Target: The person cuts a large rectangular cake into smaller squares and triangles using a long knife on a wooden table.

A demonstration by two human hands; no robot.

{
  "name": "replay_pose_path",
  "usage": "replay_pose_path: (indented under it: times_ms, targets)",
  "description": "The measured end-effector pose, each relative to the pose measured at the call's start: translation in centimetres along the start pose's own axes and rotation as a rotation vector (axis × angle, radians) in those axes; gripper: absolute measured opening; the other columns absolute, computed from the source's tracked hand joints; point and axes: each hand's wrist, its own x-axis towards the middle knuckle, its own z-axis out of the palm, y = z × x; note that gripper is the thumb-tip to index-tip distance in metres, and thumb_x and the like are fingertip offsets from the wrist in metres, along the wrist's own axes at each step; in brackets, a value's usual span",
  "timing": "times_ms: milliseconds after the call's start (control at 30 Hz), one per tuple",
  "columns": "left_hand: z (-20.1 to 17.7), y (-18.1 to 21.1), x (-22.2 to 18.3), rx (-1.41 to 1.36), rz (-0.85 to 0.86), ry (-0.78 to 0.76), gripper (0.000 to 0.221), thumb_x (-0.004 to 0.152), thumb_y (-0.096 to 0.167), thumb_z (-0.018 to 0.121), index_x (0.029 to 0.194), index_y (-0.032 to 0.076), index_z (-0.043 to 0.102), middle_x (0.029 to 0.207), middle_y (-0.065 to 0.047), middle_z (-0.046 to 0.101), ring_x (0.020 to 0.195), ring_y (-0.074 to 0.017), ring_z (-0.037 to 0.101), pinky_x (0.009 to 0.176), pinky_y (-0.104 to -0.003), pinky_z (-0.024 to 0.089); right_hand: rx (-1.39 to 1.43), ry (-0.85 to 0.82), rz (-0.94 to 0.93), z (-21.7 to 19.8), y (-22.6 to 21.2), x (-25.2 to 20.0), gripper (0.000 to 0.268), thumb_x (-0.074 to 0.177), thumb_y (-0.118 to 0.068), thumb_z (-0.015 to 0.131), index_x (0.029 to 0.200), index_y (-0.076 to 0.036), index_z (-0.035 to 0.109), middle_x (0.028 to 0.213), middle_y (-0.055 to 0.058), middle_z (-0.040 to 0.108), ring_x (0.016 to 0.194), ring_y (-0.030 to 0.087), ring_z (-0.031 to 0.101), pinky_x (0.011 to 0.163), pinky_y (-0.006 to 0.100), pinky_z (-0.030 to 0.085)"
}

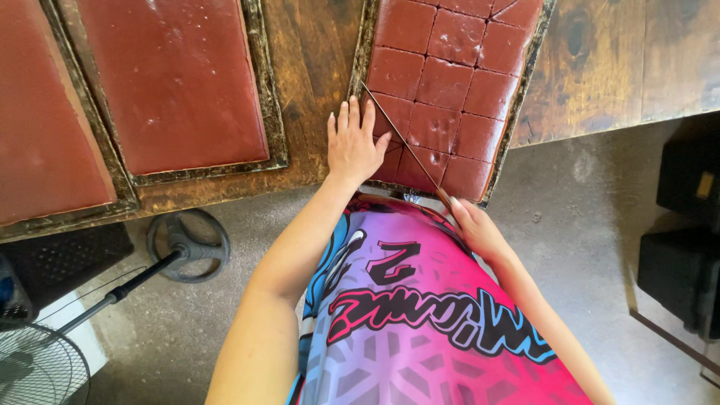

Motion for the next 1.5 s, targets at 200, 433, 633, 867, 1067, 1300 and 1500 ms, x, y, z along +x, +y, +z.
replay_pose_path:
  times_ms: [200,433,633,867,1067,1300,1500]
  targets:
    - [0.5,-0.2,-0.2,0.023,0.007,0.021,0.075,0.096,0.05,0.061,0.153,0.006,0.042,0.157,-0.027,0.041,0.146,-0.0414,0.037,0.12,-0.059,0.025,0.021,-0.004,-0.01,-0.3,0.6,1.8,0.044,0.107,-0.043,0.045,0.1,-0.005,0.065,0.06,-0.005,0.044,0.051,0.007,0.037,0.047,0.027,0.029]
    - [0.5,-0.1,0.0,0.007,0.004,0.001,0.075,0.095,0.051,0.06,0.152,0.007,0.042,0.155,-0.029,0.04,0.144,-0.0435,0.036,0.118,-0.059,0.025,0.004,0.046,0.132,-1.5,2.0,-3.2,0.043,0.105,-0.043,0.045,0.101,-0.008,0.07,0.059,-0.003,0.043,0.051,0.01,0.037,0.047,0.028,0.028]
    - [1.0,0.0,-0.4,0.022,0.063,0.002,0.077,0.097,0.051,0.059,0.153,0.002,0.041,0.154,-0.032,0.04,0.143,-0.0463,0.038,0.119,-0.056,0.027,-0.012,0.03,-0.138,0.2,2.9,1.6,0.046,0.108,-0.044,0.045,0.106,-0.005,0.069,0.063,-0.005,0.046,0.057,0.007,0.043,0.052,0.025,0.037]
    - [1.2,-0.2,-0.7,0.03,0.074,0.034,0.073,0.1,0.051,0.059,0.152,0.002,0.043,0.153,-0.033,0.043,0.142,-0.0482,0.04,0.119,-0.056,0.028,0.002,0.069,0.177,-2.0,4.8,-5.6,0.05,0.108,-0.045,0.044,0.11,-0.005,0.074,0.065,0.0,0.044,0.059,0.014,0.037,0.055,0.032,0.029]
    - [0.8,-0.1,-0.8,-0.028,0.086,0.065,0.075,0.1,0.051,0.06,0.154,0.001,0.042,0.152,-0.033,0.043,0.142,-0.0485,0.039,0.121,-0.057,0.025,-0.073,0.063,-0.133,-0.6,3.9,-1.4,0.046,0.107,-0.044,0.044,0.104,-0.006,0.068,0.067,-0.002,0.052,0.061,0.008,0.048,0.056,0.025,0.041]
    - [-0.2,4.9,-3.4,-0.089,0.779,0.006,0.075,0.073,0.05,0.081,0.137,0.015,0.061,0.148,-0.013,0.057,0.142,-0.0354,0.045,0.119,-0.062,0.023,0.02,0.025,-0.054,-0.9,4.6,-0.3,0.044,0.107,-0.043,0.045,0.1,-0.005,0.067,0.064,-0.003,0.043,0.056,0.009,0.038,0.051,0.029,0.033]
    - [2.2,5.8,-3.0,-0.057,0.855,0.033,0.049,0.077,0.033,0.083,0.123,0.02,0.072,0.14,-0.001,0.063,0.135,-0.022,0.051,0.124,-0.059,0.024,-0.028,0.069,-0.075,-2.1,7.9,-3.8,0.044,0.106,-0.043,0.044,0.098,-0.007,0.067,0.064,-0.003,0.047,0.058,0.009,0.043,0.053,0.028,0.036]
